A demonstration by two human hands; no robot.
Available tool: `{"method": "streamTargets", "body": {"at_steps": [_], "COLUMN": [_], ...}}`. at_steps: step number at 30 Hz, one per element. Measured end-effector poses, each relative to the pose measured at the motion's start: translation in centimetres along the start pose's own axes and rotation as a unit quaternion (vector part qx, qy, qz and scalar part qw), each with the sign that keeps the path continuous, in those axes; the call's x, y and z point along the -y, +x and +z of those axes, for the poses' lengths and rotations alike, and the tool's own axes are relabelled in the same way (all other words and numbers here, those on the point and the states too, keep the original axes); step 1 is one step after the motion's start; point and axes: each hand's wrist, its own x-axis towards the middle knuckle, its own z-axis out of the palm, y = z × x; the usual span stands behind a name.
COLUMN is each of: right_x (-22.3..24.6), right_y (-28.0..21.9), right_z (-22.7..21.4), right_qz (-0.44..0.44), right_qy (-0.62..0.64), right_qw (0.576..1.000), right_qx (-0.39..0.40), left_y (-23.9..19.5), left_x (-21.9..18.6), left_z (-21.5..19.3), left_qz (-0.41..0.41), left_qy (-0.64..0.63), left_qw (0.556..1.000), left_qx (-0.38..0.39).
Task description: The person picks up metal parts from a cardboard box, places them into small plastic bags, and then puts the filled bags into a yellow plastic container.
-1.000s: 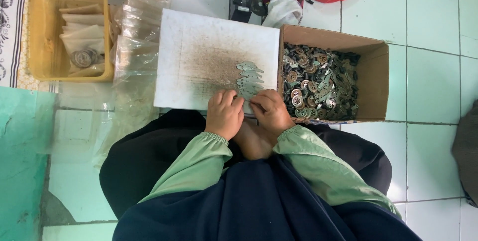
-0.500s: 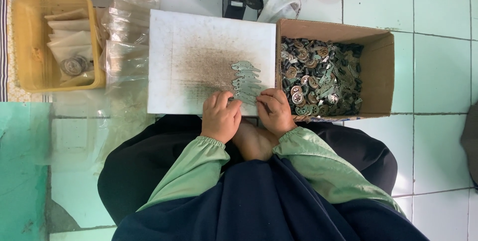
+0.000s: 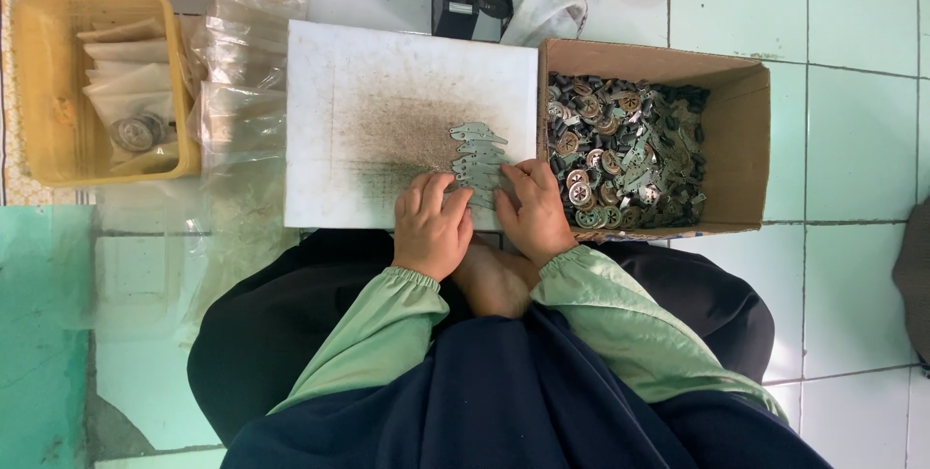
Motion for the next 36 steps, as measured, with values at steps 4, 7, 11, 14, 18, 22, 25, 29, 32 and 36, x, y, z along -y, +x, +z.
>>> {"method": "streamTargets", "body": {"at_steps": [4, 7, 11, 14, 18, 22, 25, 29, 32, 36], "right_x": [-0.3, -0.3, -0.1, -0.4, -0.8, -0.9, -0.7, -0.8, -0.9, -1.1], "right_y": [-0.1, -0.1, 0.0, -0.1, -0.3, -0.4, -0.3, -0.3, -0.4, -0.5], "right_z": [0.3, 0.4, 0.3, 0.5, 0.7, 0.7, 0.5, 0.6, 0.7, 0.5], "right_qz": [0.017, 0.030, 0.026, 0.016, 0.006, 0.004, 0.007, 0.013, 0.007, -0.012], "right_qy": [-0.014, -0.033, -0.039, -0.040, -0.038, -0.042, -0.043, -0.050, -0.049, -0.023], "right_qw": [1.000, 0.999, 0.998, 0.999, 0.999, 0.999, 0.999, 0.998, 0.998, 0.999], "right_qx": [0.019, 0.026, 0.033, 0.025, 0.023, 0.023, 0.030, 0.035, 0.035, 0.021], "left_y": [0.1, 0.0, -0.2, -0.2, -0.2, 0.0, 0.0, -0.1, -0.2, -0.4], "left_x": [0.0, 0.1, 0.3, 0.3, 0.3, 0.1, 0.1, 0.2, 0.3, 0.4], "left_z": [0.0, 0.1, 0.7, 0.7, 0.8, 0.4, 0.3, 0.6, 0.8, 0.9], "left_qz": [0.000, 0.000, -0.004, -0.003, -0.007, -0.010, -0.009, -0.009, -0.009, -0.014], "left_qy": [0.000, 0.005, 0.010, 0.011, 0.012, 0.012, 0.011, 0.015, 0.014, 0.004], "left_qw": [1.000, 1.000, 1.000, 1.000, 1.000, 1.000, 1.000, 1.000, 1.000, 1.000], "left_qx": [0.000, -0.001, -0.005, -0.007, -0.002, 0.000, -0.002, -0.006, -0.009, 0.012]}}
